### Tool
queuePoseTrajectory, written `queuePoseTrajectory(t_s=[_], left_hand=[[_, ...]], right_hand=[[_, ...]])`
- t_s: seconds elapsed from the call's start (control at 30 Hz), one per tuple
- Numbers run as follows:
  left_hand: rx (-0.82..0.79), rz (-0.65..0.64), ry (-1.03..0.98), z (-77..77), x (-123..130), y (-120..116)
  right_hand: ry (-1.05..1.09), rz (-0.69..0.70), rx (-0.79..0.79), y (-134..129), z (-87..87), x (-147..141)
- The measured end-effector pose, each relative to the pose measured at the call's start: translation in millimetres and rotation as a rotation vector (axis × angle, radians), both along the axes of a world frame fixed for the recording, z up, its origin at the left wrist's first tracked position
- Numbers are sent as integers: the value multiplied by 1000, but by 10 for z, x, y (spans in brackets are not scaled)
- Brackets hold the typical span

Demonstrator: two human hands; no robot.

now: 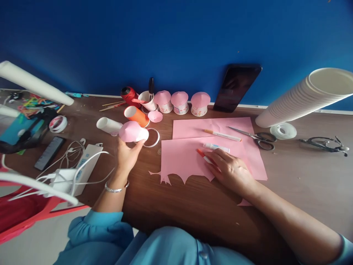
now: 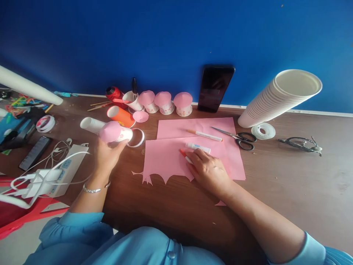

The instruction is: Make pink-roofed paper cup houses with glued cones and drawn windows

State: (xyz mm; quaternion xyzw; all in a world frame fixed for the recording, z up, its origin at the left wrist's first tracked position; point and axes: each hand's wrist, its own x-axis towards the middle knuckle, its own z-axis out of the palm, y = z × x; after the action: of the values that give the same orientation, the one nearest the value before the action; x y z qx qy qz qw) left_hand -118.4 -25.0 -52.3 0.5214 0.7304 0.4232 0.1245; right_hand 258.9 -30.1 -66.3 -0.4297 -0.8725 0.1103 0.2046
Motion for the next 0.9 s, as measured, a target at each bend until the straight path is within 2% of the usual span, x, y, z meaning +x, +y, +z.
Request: queuePoseTrajectory(t_s=[0.03, 0.07, 0.17, 0.23, 0.37, 0.5, 0.9], left_hand=[[-2, 56, 23, -5, 85, 50], [-5, 41, 15, -10, 172, 113], [56, -92, -6, -24, 377, 334], [69, -116, 47, -39, 443, 460], [40, -74, 285, -83, 465, 563], [-13, -121, 455, -114, 471, 565], [-64, -99, 393, -153, 443, 725]], right_hand=[[2, 2, -5, 0, 4, 0], [7, 5, -9, 1, 8, 1], [22, 16, -31, 4, 16, 1], [31, 21, -43, 7, 16, 1], [55, 24, -34, 13, 6, 2], [64, 29, -43, 15, 5, 4], [65, 40, -44, 20, 26, -4]])
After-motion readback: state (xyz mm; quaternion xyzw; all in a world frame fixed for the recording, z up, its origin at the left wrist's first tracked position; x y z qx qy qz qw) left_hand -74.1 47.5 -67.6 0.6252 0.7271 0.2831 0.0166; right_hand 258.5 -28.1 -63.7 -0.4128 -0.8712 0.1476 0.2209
